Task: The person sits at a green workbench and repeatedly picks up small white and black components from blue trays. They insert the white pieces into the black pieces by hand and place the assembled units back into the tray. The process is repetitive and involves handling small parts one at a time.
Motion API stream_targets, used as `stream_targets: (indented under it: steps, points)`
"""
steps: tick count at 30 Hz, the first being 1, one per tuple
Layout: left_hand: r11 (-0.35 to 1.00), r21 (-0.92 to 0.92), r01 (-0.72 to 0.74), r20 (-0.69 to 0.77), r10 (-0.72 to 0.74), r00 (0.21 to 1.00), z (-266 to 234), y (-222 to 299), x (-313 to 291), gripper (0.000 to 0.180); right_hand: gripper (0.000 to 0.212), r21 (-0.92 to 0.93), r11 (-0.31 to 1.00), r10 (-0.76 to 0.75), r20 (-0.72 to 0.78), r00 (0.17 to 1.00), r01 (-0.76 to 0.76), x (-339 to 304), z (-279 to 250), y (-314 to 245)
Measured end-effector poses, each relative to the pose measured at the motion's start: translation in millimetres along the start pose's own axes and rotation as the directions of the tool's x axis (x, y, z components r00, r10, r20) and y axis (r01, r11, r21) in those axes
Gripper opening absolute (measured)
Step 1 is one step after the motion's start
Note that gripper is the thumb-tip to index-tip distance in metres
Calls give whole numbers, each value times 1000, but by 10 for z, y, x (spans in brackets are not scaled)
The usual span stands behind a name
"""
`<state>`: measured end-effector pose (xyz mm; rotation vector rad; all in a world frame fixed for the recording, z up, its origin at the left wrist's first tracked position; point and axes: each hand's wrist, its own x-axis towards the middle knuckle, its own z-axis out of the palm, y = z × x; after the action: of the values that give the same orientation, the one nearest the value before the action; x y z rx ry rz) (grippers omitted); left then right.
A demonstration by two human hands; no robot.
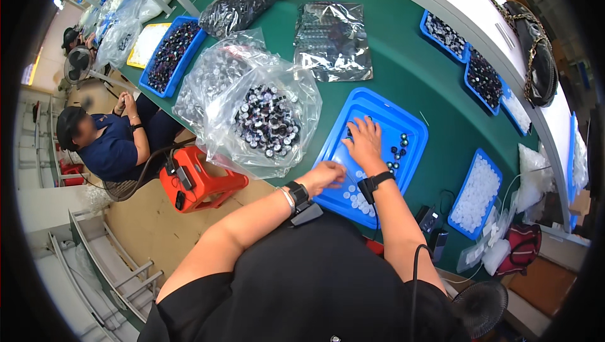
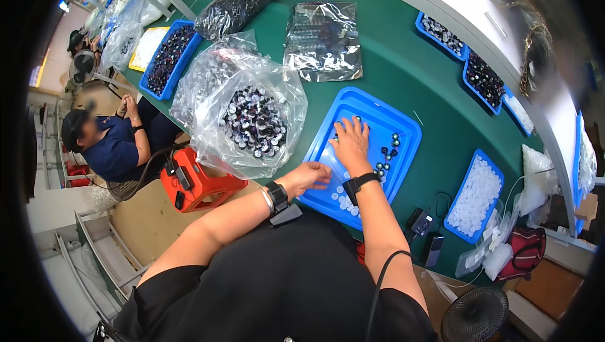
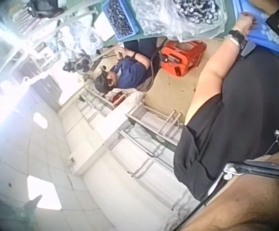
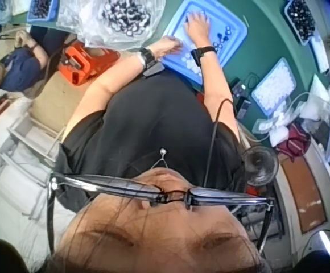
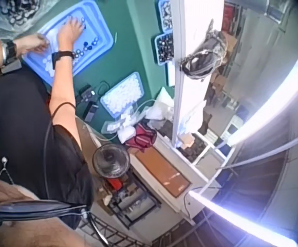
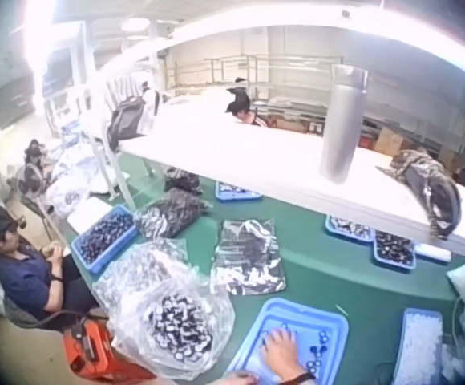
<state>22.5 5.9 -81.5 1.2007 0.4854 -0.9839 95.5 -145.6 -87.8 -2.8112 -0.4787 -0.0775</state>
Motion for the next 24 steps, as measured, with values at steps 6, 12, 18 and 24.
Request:
stream_targets:
  steps: [6, 12, 18, 24]
  points:
    - [998, -38, 58, -44, -60, 997, 25, 17, 22, 22, 41, -38, 999, 24, 169, 985, -18, 45, 117, 197]
    - [1000, -25, 0, -55, -1, 998, 86, -13, 197, 16, 22, -38, 998, 61, 132, 989, -56, -451, -24, 474]
    - [680, 654, -331, -49, 474, 879, 299, -297, 696, 23, 17, 72, 992, 112, -148, 983, -103, -883, -248, 479]
    - [392, 892, -225, 19, 464, 886, 539, -275, 650, 22, 22, 604, 645, 590, -3, 807, -469, -1130, -608, 246]
